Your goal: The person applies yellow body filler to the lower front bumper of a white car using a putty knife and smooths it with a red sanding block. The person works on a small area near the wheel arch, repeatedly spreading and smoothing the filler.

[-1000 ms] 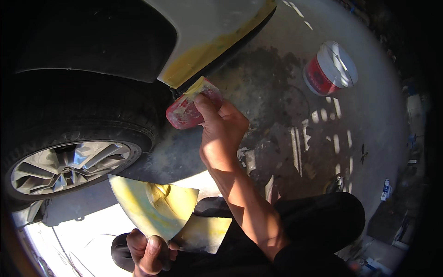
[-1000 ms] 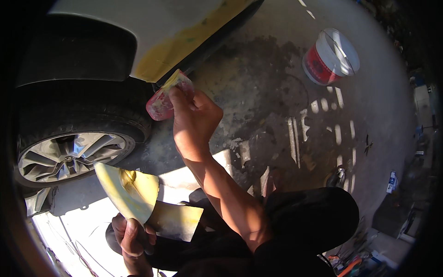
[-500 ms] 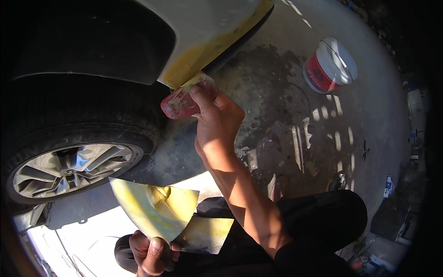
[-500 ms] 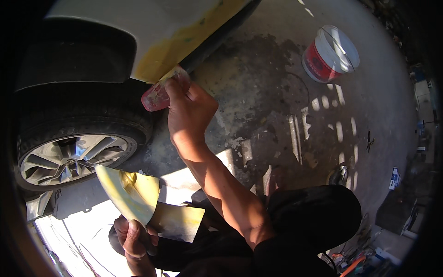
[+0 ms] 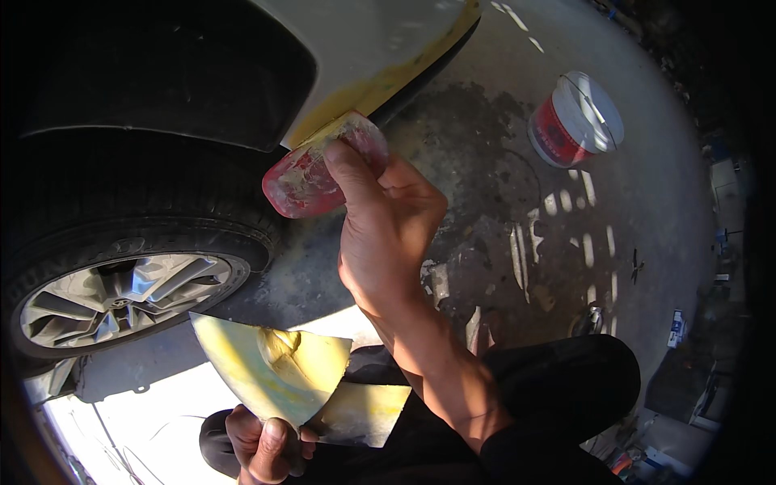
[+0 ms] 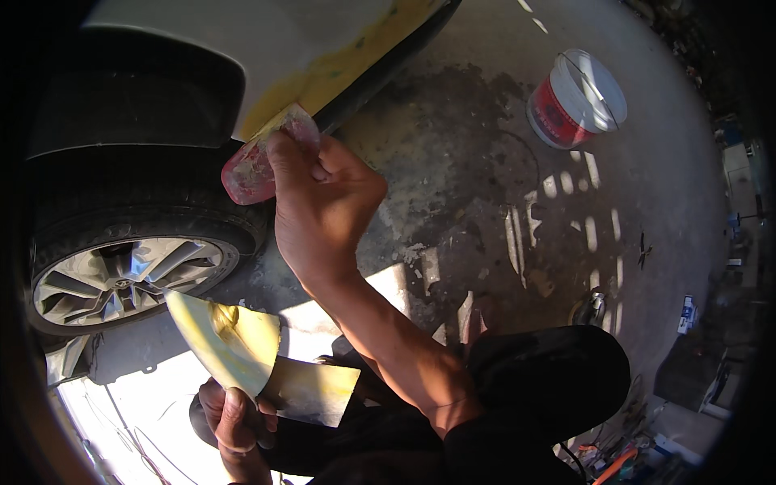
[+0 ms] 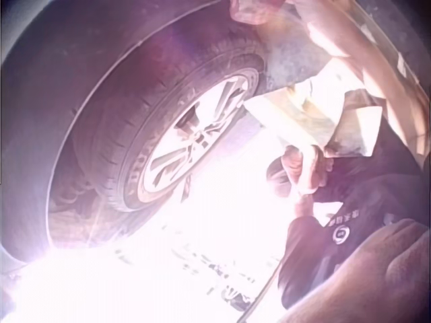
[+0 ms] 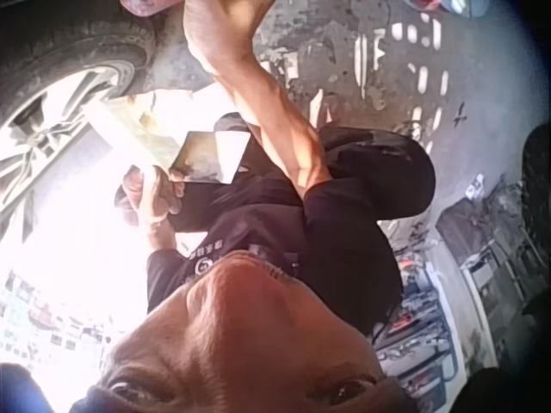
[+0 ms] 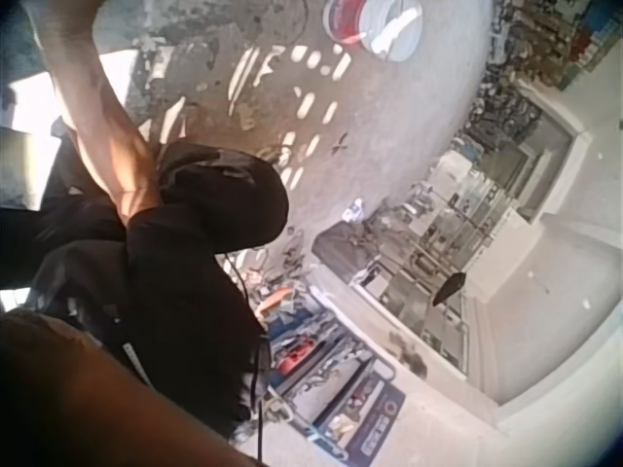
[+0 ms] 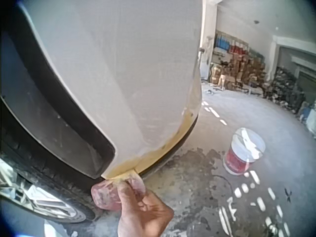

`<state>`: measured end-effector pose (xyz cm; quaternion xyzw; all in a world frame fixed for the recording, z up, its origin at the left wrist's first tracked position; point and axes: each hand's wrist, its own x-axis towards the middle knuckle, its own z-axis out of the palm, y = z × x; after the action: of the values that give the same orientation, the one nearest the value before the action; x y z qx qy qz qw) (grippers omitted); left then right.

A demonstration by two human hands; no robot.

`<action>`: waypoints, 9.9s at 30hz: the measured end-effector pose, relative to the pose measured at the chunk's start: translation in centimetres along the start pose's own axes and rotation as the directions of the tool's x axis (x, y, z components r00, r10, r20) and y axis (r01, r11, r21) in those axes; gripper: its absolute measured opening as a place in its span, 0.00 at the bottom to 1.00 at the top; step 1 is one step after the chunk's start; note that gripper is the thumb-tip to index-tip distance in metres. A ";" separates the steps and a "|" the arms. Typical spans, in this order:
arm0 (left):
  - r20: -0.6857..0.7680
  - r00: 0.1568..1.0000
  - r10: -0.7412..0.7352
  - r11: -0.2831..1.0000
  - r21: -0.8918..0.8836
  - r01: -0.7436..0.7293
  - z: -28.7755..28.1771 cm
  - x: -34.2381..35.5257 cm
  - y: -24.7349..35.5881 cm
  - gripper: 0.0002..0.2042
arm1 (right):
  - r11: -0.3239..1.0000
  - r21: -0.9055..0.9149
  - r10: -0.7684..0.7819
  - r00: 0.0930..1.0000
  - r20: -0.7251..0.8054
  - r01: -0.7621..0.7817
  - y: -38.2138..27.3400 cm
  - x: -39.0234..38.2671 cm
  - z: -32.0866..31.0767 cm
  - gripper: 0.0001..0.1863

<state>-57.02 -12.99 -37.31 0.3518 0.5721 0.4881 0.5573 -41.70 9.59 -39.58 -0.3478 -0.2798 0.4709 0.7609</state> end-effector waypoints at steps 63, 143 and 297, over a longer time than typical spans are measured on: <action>0.179 0.984 0.009 0.998 -0.056 0.001 7.3 3.8 0.0 0.27 | 0.950 -0.311 0.248 0.673 0.697 -0.028 -6.9 5.7 -16.0 0.09; -0.069 0.994 -0.081 0.994 0.063 0.085 1.8 -1.4 -0.7 0.28 | 0.251 -0.432 -0.764 0.452 0.460 0.866 1.5 5.9 -4.5 0.18; -0.033 0.994 -0.107 0.994 0.033 0.108 1.0 -1.1 -1.6 0.25 | 0.971 0.049 0.236 0.966 -0.106 -0.232 3.9 -0.2 -3.4 0.09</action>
<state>-55.66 -14.28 -38.41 0.3226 0.6071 0.4528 0.5677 -41.22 9.69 -44.73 -0.3900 -0.1854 0.5425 0.7205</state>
